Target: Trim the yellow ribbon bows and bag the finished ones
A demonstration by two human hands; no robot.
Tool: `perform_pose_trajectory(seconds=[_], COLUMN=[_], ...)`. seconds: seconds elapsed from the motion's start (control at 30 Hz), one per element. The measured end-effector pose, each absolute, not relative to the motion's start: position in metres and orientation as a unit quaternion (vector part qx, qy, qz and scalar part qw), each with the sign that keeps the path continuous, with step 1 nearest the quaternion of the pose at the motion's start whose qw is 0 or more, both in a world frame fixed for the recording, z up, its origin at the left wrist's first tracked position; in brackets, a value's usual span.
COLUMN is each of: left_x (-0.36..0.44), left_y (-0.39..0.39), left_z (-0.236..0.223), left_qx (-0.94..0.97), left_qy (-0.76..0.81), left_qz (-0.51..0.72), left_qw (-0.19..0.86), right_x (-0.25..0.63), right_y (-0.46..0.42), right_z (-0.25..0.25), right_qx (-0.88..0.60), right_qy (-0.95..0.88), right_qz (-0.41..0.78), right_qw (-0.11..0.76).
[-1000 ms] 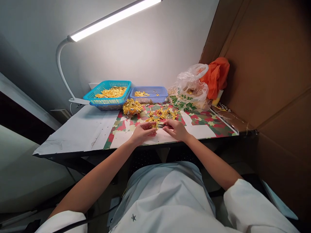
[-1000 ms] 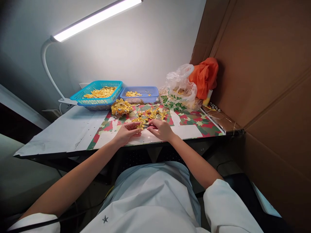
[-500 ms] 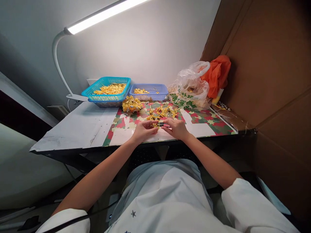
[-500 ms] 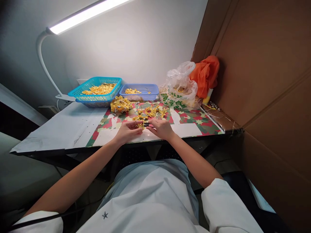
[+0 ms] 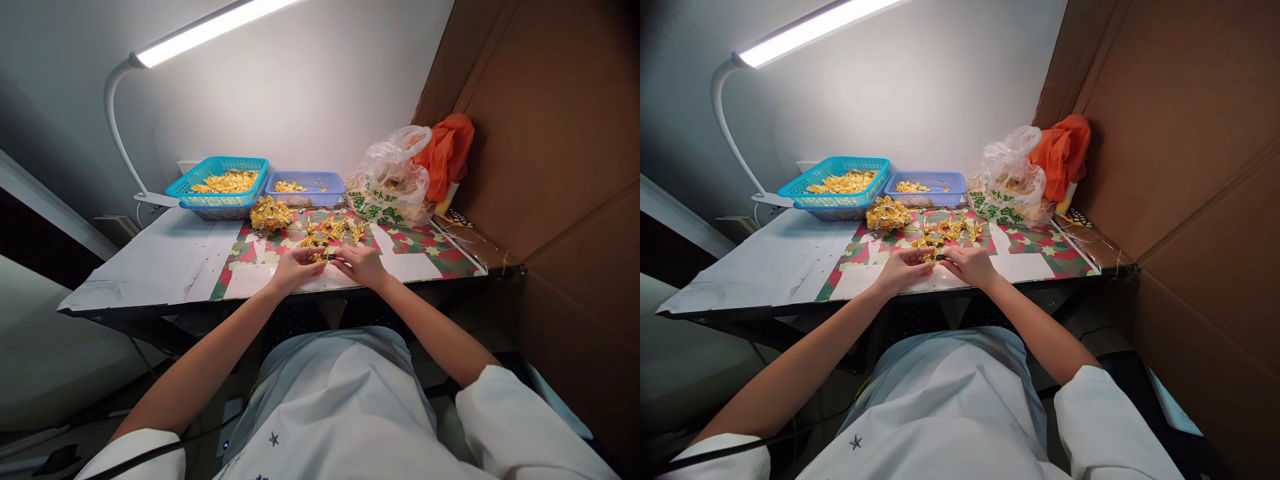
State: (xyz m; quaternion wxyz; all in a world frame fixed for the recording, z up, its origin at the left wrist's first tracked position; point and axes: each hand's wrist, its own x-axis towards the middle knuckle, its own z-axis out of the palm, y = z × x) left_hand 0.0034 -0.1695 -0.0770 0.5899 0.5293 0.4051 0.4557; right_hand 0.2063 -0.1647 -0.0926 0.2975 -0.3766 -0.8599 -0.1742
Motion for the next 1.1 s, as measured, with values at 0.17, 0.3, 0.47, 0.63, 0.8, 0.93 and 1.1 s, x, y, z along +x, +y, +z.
perform_pose_trajectory(seconds=[0.17,0.3,0.47,0.63,0.8,0.93,1.1], left_x=[0.0033,0.0036,0.0031,0.0023,0.0015,0.0017,0.0024], left_y=[-0.1701,-0.1702,-0.1704,-0.17,-0.1686,-0.1676,-0.1667], left_z=[-0.0764,-0.076,-0.0748,-0.0755,-0.078,-0.0792,-0.0792], left_qx=[0.531,0.529,0.525,0.533,0.547,0.549,0.544], left_qy=[0.407,0.407,0.412,0.409,0.403,0.405,0.402], left_qz=[0.458,0.459,0.457,0.457,0.453,0.449,0.457], left_qw=[0.586,0.587,0.588,0.583,0.577,0.578,0.578], right_x=[0.206,0.2059,0.2063,0.2063,0.2055,0.2051,0.2073], right_y=[-0.1637,-0.1637,-0.1633,-0.1631,-0.1636,-0.1639,-0.1654], right_z=[-0.0934,-0.0932,-0.0939,-0.0941,-0.0936,-0.0935,-0.0916], right_qx=[-0.381,-0.383,-0.39,-0.39,-0.399,-0.411,-0.439], right_qy=[-0.855,-0.857,-0.858,-0.861,-0.861,-0.858,-0.842], right_qz=[-0.176,-0.168,-0.162,-0.153,-0.141,-0.121,-0.05], right_qw=[0.305,0.301,0.294,0.288,0.281,0.282,0.311])
